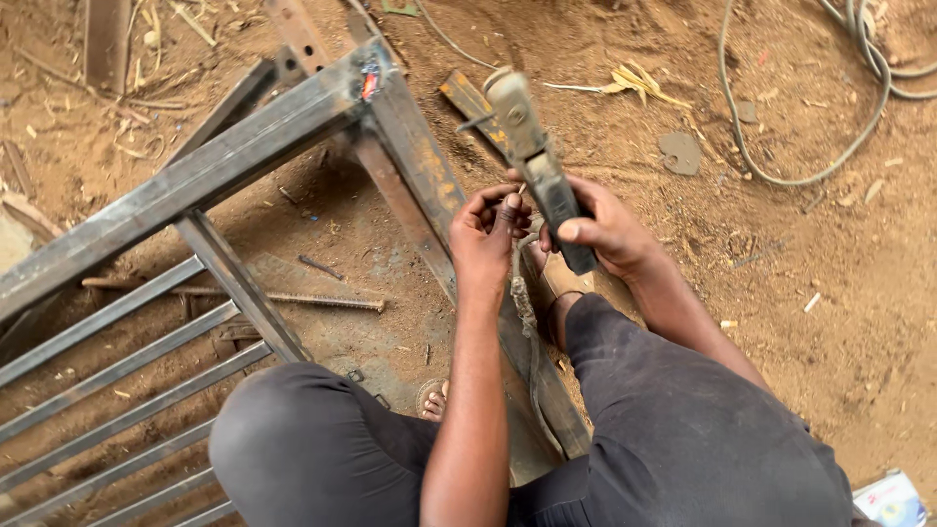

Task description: The person welds metal bars onto a larger rectangular metal frame using a welding tool and welding rods.

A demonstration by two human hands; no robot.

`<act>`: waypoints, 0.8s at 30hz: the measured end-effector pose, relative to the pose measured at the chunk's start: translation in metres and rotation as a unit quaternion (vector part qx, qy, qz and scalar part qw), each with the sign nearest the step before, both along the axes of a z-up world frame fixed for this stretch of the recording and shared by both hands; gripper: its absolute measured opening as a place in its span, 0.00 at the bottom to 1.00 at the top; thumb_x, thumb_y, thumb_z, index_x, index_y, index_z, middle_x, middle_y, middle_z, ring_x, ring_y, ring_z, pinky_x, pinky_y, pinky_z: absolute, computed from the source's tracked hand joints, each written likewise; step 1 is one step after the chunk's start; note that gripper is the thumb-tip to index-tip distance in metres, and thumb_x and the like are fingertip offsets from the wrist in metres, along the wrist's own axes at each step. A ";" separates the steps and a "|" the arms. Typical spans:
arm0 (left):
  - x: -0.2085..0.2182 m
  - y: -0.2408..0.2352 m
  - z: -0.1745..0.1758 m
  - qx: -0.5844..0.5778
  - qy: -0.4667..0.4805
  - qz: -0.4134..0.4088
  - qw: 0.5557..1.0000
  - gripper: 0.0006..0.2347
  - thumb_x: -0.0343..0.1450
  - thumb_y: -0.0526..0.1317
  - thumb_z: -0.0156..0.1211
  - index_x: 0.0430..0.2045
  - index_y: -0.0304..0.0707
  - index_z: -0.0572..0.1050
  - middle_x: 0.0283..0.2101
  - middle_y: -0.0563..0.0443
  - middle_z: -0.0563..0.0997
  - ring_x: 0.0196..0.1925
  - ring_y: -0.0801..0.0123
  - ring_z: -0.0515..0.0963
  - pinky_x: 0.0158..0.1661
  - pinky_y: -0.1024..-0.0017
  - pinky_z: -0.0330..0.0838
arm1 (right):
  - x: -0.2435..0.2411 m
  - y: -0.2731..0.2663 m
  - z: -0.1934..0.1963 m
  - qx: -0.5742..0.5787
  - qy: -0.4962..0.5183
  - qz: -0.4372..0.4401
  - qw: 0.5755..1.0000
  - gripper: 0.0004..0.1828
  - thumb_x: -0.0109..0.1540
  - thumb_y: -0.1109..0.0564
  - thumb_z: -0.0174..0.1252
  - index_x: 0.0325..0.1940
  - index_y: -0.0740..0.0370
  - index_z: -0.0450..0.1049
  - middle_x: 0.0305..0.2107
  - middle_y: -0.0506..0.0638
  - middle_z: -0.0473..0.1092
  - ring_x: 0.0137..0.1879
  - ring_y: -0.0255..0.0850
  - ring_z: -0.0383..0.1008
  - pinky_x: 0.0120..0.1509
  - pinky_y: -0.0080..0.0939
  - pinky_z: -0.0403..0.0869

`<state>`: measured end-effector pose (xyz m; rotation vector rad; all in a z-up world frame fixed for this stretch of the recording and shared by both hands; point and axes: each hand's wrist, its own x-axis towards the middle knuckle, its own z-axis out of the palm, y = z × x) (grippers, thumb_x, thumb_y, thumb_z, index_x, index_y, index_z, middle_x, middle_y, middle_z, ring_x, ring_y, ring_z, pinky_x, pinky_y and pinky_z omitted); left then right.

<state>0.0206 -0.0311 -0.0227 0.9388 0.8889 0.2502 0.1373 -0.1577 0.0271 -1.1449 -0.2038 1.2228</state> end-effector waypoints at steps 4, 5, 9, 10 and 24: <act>-0.013 0.006 -0.011 0.044 0.033 0.009 0.998 0.06 0.72 0.34 0.65 0.39 0.30 0.80 0.30 0.52 0.84 0.28 0.78 0.79 0.30 0.78 0.74 | -0.005 0.008 -0.013 -0.035 -0.041 0.062 0.997 0.54 0.50 0.34 0.72 0.69 0.72 0.65 0.42 0.51 0.74 0.41 0.37 0.78 0.48 0.36 0.79; -0.013 0.005 -0.014 0.042 0.031 0.012 0.999 0.06 0.72 0.34 0.65 0.39 0.30 0.80 0.30 0.52 0.84 0.28 0.78 0.79 0.30 0.78 0.74 | -0.004 0.010 -0.015 -0.026 -0.051 0.085 0.995 0.52 0.52 0.34 0.71 0.68 0.73 0.67 0.41 0.52 0.74 0.42 0.37 0.78 0.49 0.36 0.79; -0.021 0.011 -0.020 0.078 0.063 0.054 0.993 0.05 0.73 0.35 0.65 0.35 0.30 0.80 0.27 0.54 0.82 0.27 0.78 0.79 0.28 0.78 0.73 | -0.001 0.017 -0.014 -0.065 -0.010 0.096 0.993 0.50 0.50 0.36 0.73 0.64 0.72 0.67 0.36 0.57 0.75 0.39 0.40 0.79 0.45 0.40 0.79; -0.024 0.016 -0.020 0.085 0.078 0.087 0.989 0.05 0.74 0.35 0.66 0.34 0.31 0.80 0.26 0.54 0.81 0.27 0.78 0.78 0.28 0.78 0.73 | 0.001 0.017 -0.011 -0.069 -0.021 0.060 0.996 0.51 0.50 0.35 0.73 0.66 0.70 0.67 0.38 0.56 0.75 0.39 0.39 0.79 0.44 0.40 0.78; -0.014 0.165 -0.038 0.349 0.232 0.125 0.899 0.02 0.68 0.35 0.69 0.29 0.37 0.84 0.22 0.54 0.83 0.20 0.76 0.77 0.23 0.76 0.64 | 0.039 0.063 -0.036 -0.192 -0.286 0.075 0.936 0.60 0.52 0.32 0.71 0.78 0.63 0.51 0.51 0.59 0.72 0.55 0.47 0.78 0.57 0.48 0.80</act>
